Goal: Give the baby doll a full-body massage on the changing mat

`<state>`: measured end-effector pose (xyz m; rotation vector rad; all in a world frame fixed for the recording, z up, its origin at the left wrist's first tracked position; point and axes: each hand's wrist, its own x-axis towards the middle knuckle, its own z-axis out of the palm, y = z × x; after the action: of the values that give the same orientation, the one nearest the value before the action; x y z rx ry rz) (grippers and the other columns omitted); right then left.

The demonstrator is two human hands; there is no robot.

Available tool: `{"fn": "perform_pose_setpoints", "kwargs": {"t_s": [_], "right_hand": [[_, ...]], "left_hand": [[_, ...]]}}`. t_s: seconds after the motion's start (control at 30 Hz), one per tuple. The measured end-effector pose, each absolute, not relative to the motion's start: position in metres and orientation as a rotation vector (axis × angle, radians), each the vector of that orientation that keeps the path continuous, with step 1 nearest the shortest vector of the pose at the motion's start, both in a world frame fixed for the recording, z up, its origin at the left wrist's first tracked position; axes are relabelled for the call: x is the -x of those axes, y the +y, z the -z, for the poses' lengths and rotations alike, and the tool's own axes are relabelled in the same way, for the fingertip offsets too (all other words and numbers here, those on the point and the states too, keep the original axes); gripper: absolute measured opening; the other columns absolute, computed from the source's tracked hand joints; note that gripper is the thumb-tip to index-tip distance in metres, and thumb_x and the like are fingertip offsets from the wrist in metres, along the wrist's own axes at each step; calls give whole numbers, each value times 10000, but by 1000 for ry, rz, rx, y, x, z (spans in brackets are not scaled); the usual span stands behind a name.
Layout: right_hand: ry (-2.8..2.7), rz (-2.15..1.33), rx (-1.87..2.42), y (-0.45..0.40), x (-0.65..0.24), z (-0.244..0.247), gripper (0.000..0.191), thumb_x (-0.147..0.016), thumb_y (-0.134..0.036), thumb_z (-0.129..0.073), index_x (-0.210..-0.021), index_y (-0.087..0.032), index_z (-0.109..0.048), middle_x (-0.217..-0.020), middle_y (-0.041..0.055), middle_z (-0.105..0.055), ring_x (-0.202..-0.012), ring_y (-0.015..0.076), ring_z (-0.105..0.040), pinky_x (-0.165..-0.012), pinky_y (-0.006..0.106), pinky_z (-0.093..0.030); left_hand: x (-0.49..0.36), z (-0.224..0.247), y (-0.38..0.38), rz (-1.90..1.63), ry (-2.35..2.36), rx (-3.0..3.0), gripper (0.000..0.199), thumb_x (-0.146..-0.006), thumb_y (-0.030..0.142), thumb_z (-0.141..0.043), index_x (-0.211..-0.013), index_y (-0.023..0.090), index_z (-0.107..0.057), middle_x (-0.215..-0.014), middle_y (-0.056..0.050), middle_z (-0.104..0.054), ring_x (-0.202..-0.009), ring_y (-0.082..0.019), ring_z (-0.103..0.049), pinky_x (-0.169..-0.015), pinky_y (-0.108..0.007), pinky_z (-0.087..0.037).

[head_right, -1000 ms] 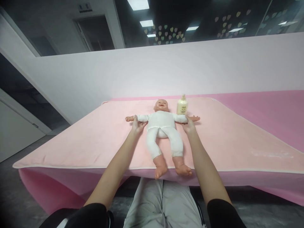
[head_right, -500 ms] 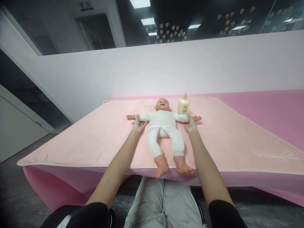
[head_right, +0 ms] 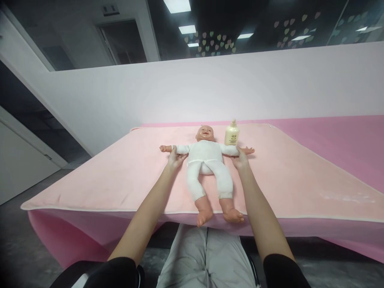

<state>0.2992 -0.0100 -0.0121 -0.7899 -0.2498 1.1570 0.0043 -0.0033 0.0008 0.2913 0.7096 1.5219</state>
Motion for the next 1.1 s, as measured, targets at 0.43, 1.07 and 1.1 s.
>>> {"fn": "perform_pose_setpoints", "kwargs": {"t_s": [0.43,1.07,1.1], "right_hand": [[-189,-1166,783,-19,-293,0,686,-809,-107,-580,-1306,-470,-277,-1304,-58,-505,-933,62,-619,-785,293,-567],[-230,-1166,804,-14,-295,3,678,-812,-113,-569,-1301,-495,-297,-1335,-80,-499,-1026,80,-600,-875,329,-532],[-268,-1151,808,-12,-297,6,659,-809,-127,-578,-1292,-495,-323,-1337,-80,-496,-1050,94,-594,-887,348,-529]], "left_hand": [[-3,-1,-4,-1520,710,-292,383,-920,401,-466,-1213,165,-538,-1268,-152,-579,-1225,-263,-528,-987,-457,-471],[-4,-3,-6,-1534,727,-304,427,-931,438,-418,-1233,153,-519,-1305,-153,-551,-1257,-282,-494,-1006,-475,-452],[-4,-3,-6,-1535,724,-307,434,-931,438,-415,-1241,150,-513,-1320,-153,-540,-1264,-284,-487,-1011,-477,-446]]}}
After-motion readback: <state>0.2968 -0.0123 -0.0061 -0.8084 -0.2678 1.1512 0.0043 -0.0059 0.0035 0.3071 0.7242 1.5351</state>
